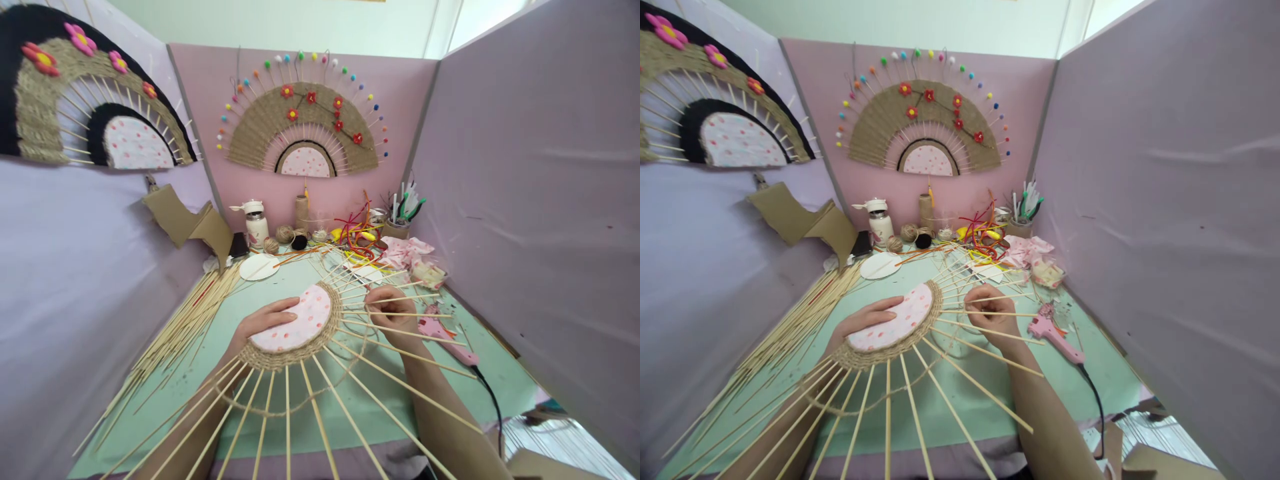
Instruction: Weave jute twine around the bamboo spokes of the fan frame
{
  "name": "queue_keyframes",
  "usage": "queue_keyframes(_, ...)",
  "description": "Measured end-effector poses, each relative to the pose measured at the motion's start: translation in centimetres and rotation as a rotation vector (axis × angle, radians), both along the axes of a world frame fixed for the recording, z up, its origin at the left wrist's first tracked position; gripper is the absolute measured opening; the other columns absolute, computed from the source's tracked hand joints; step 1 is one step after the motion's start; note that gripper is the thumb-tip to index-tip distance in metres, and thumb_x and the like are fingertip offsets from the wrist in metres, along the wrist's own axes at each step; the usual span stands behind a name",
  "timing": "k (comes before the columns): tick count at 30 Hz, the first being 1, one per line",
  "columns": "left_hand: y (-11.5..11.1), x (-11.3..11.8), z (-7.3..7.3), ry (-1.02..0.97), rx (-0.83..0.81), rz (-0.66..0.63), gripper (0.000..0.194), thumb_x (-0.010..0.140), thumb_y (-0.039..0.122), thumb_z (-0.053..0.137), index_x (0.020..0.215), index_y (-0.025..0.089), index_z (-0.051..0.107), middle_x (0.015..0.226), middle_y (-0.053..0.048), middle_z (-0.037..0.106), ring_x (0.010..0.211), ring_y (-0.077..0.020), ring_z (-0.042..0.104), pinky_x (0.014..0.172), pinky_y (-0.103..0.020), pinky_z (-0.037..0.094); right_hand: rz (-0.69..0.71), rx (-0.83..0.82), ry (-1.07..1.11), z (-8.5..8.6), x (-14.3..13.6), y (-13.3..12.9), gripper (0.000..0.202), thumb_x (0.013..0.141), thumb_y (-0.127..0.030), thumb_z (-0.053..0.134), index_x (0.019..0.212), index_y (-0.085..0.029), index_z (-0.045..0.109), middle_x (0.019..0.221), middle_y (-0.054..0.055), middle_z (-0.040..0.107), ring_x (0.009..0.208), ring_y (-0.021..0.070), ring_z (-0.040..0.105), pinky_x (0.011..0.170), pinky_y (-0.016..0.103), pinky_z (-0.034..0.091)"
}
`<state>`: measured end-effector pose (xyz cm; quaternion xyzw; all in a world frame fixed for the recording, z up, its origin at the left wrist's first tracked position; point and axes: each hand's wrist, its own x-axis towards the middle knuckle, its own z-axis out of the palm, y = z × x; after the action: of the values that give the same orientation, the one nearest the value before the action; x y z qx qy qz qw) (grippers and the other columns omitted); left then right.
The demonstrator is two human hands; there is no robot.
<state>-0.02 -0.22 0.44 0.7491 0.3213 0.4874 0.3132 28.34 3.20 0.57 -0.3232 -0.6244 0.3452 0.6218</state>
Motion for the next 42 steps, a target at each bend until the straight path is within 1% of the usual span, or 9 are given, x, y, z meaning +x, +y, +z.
queue_keyframes(6, 0.2, -0.2, -0.5, -0.01, 0.005, -0.033, 0.029, 0.084, 0.035, 0.064, 0.11, 0.026, 0.072, 0.132, -0.01, 0.061, 0.123, -0.027, 0.056, 0.101, -0.036, 0.045, -0.005, 0.004, -0.032, 0.0, 0.1, 0.0, 0.007, 0.071, -0.024, 0.068, 0.069, -0.021, 0.062, 0.054, -0.004, 0.051, 0.039, 0.0049, 0.033, 0.035, 0.018, 0.023)
queue_keyframes(11, 0.3, -0.3, -0.3, 0.007, 0.003, -0.005, 0.03, 0.084, 0.038, 0.063, 0.11, 0.025, 0.072, 0.133, -0.01, 0.06, 0.124, -0.0277, 0.054, 0.102, -0.037, 0.044, 0.068, -0.019, 0.035, 0.0, 0.0, -0.1, 0.019, 0.075, -0.025, 0.068, 0.093, -0.023, 0.062, 0.049, -0.01, 0.037, 0.04, 0.0057, 0.03, 0.038, 0.018, 0.024)
queue_keyframes(15, 0.7, -0.8, -0.4, 0.039, 0.002, 0.023, 0.027, 0.083, 0.037, 0.064, 0.107, 0.027, 0.073, 0.132, -0.007, 0.061, 0.121, -0.026, 0.057, 0.101, -0.034, 0.046, 0.086, 0.002, 0.113, -0.1, -0.2, 0.0, 0.03, 0.074, -0.023, 0.068, 0.102, -0.024, 0.057, 0.051, -0.01, 0.043, 0.042, 0.0066, 0.035, 0.041, 0.018, 0.028)
queue_keyframes(18, 0.5, -0.7, -0.4, 0.018, 0.017, 0.064, 0.028, 0.084, 0.038, 0.063, 0.107, 0.027, 0.073, 0.132, -0.006, 0.061, 0.121, -0.0257, 0.057, 0.102, -0.035, 0.045, -0.015, -0.024, 0.174, -0.1, -0.4, 0.0, 0.029, 0.071, -0.022, 0.07, 0.096, -0.025, 0.055, 0.054, -0.009, 0.05, 0.043, 0.007, 0.039, 0.041, 0.018, 0.029)
queue_keyframes(21, 0.1, -0.5, -0.5, -0.009, 0.044, 0.099, 0.028, 0.085, 0.035, 0.062, 0.111, 0.027, 0.072, 0.135, -0.006, 0.059, 0.125, -0.0255, 0.054, 0.105, -0.036, 0.043, -0.094, -0.085, 0.198, -0.1, -0.7, 0.3, 0.018, 0.069, -0.025, 0.072, 0.078, -0.022, 0.057, 0.057, -0.006, 0.055, 0.046, 0.0075, 0.044, 0.043, 0.019, 0.033)
queue_keyframes(26, 0.4, -0.6, -0.9, 0.033, 0.002, 0.066, 0.029, 0.083, 0.037, 0.064, 0.109, 0.027, 0.073, 0.136, -0.005, 0.058, 0.124, -0.0275, 0.054, 0.101, -0.036, 0.047, 0.072, -0.25, 0.178, -0.7, -0.7, 1.2, 0.015, 0.071, -0.033, 0.069, 0.071, -0.018, 0.065, 0.058, -0.002, 0.056, 0.048, 0.0084, 0.045, 0.044, 0.021, 0.032)
queue_keyframes(29, 0.7, -0.7, -1.2, 0.05, -0.011, 0.037, 0.032, 0.078, 0.041, 0.069, 0.106, 0.027, 0.074, 0.135, -0.005, 0.059, 0.121, -0.0287, 0.057, 0.099, -0.035, 0.05, 0.12, -0.343, 0.24, -1.1, -0.6, 1.5, 0.012, 0.07, -0.03, 0.068, 0.07, -0.018, 0.066, 0.053, -0.003, 0.053, 0.045, 0.0073, 0.041, 0.042, 0.021, 0.027)
queue_keyframes(34, 0.1, -0.2, -0.7, 0.013, 0.002, 0.055, 0.03, 0.083, 0.038, 0.064, 0.108, 0.025, 0.073, 0.135, -0.007, 0.058, 0.123, -0.0268, 0.055, 0.102, -0.036, 0.047, 0.135, -0.368, 0.309, -0.8, -0.9, 1.6, 0.011, 0.064, -0.024, 0.068, 0.06, -0.017, 0.06, 0.049, -0.005, 0.051, 0.044, 0.0067, 0.04, 0.045, 0.021, 0.027)
queue_keyframes(42, -0.2, 0.1, 0.0, 0.018, 0.02, 0.028, 0.03, 0.082, 0.034, 0.066, 0.11, 0.025, 0.072, 0.135, -0.008, 0.058, 0.126, -0.0272, 0.053, 0.104, -0.035, 0.044, 0.225, -0.404, 0.399, -0.2, -1.3, 1.3, 0.018, 0.071, -0.027, 0.069, 0.062, -0.016, 0.058, 0.042, -0.007, 0.042, 0.042, 0.0046, 0.032, 0.046, 0.022, 0.02)
